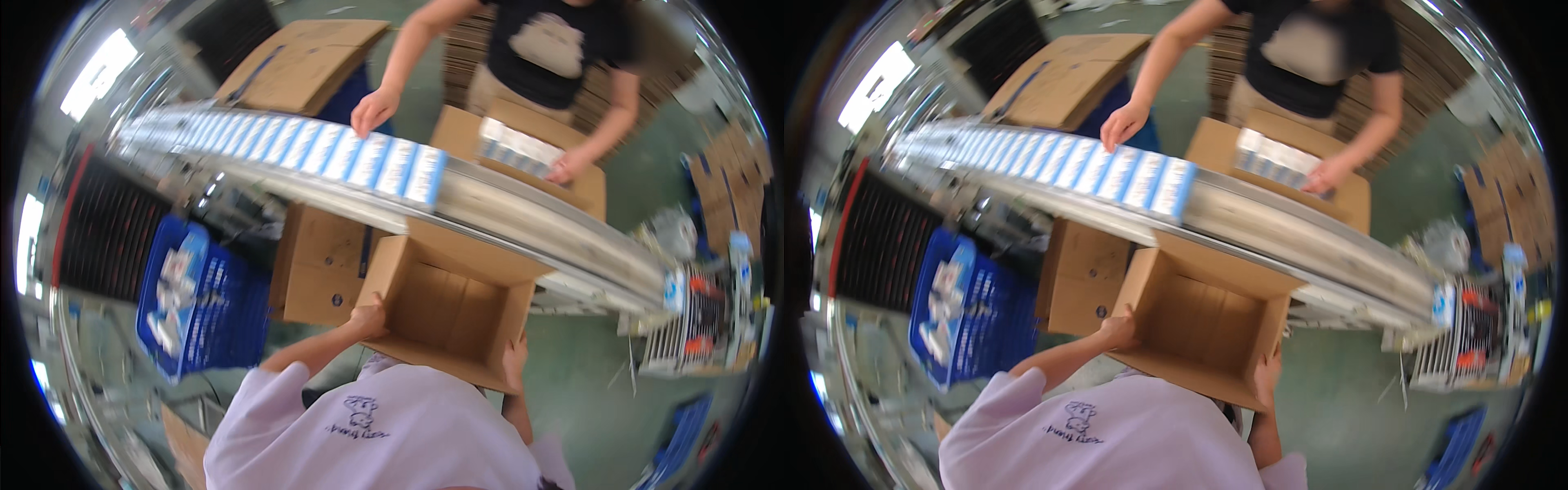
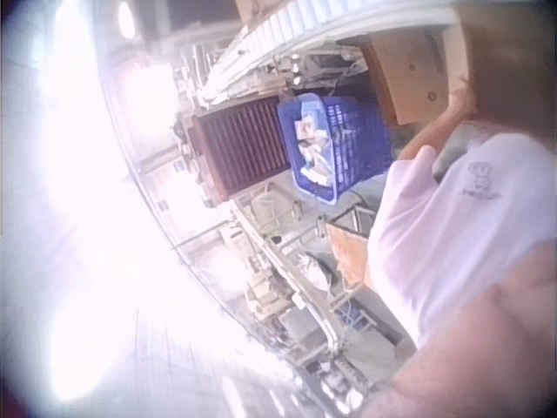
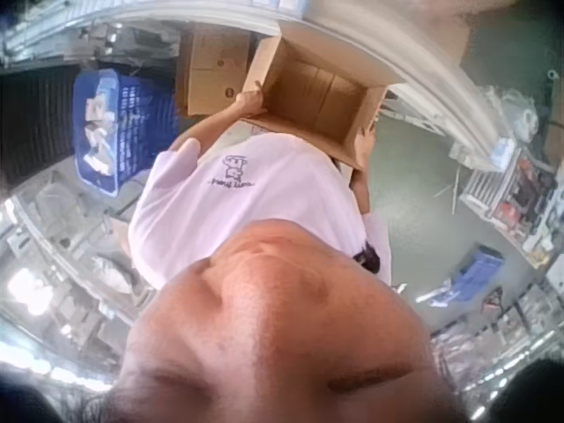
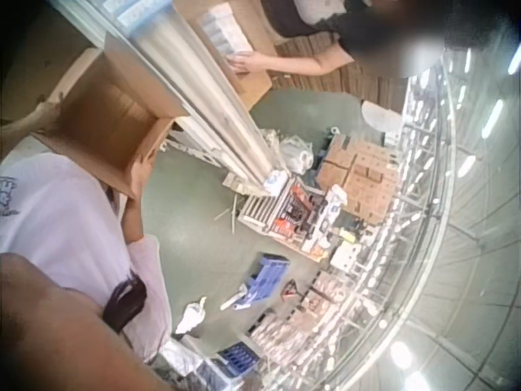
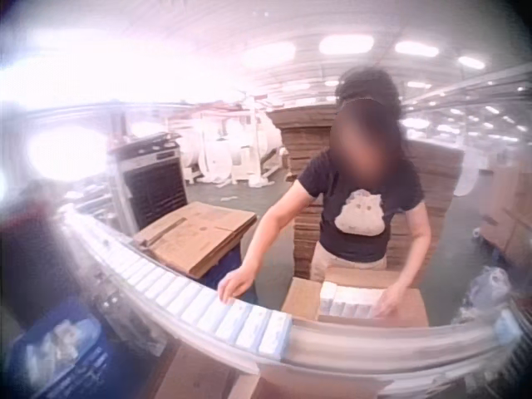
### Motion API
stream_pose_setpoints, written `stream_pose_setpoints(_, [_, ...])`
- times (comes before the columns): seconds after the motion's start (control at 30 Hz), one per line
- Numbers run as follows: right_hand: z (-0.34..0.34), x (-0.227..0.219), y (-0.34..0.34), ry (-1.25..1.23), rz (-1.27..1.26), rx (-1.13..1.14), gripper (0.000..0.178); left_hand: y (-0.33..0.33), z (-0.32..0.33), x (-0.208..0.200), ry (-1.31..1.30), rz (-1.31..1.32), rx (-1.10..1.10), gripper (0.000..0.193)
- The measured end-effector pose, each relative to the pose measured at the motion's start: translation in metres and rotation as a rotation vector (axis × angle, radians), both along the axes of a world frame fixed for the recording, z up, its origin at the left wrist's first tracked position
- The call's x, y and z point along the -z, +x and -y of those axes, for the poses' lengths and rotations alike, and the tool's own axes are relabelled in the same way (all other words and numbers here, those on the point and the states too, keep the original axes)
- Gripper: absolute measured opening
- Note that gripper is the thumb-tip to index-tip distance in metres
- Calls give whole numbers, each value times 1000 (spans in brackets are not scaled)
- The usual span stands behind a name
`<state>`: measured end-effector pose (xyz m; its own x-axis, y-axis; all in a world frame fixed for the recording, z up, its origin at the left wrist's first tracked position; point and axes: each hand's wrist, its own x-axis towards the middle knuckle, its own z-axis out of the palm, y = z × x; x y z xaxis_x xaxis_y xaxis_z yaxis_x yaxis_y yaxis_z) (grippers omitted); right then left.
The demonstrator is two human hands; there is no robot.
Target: The person packs small white and blue packages from a conveyor belt into cardboard boxes. They arrange the packages neatly inside, close the boxes, and move them to a nearby stack. The person also picks up a fallen package from the floor and places it into a box.
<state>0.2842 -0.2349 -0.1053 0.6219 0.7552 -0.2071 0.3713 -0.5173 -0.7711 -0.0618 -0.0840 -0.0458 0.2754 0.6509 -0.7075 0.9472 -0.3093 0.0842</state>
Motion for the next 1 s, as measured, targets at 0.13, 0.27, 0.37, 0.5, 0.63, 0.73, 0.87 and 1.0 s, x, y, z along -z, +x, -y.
stream_pose_setpoints(0.13, [4, -6, -2, 22, -63, -10, 51, -6, 2, 0, 7, 63, -51, 104])
stream_pose_setpoints(0.27, [3, -11, -6, 30, -3, -20, 49, -6, 6, 0, 6, 97, -87, 107])
stream_pose_setpoints(0.37, [0, -31, -9, 30, 22, -56, 49, -2, 10, 3, 11, 110, -109, 106])
stream_pose_setpoints(0.5, [-1, -23, -3, 71, 3, -56, 49, 0, 10, 2, 29, 127, -92, 103])
stream_pose_setpoints(0.63, [-4, -26, -8, 37, 26, -53, 48, -4, 8, 5, 17, 126, -87, 104])
stream_pose_setpoints(0.73, [-1, -35, -12, 23, 36, -48, 48, -5, 4, 7, 1, 146, -52, 108])
stream_pose_setpoints(0.87, [-1, -13, 0, 74, -56, -18, 49, -5, -6, -2, -63, 123, -43, 115])
stream_pose_setpoints(1.0, [3, 18, 14, 1, 133, -9, 50, -2, -8, -9, -135, 88, -18, 119])
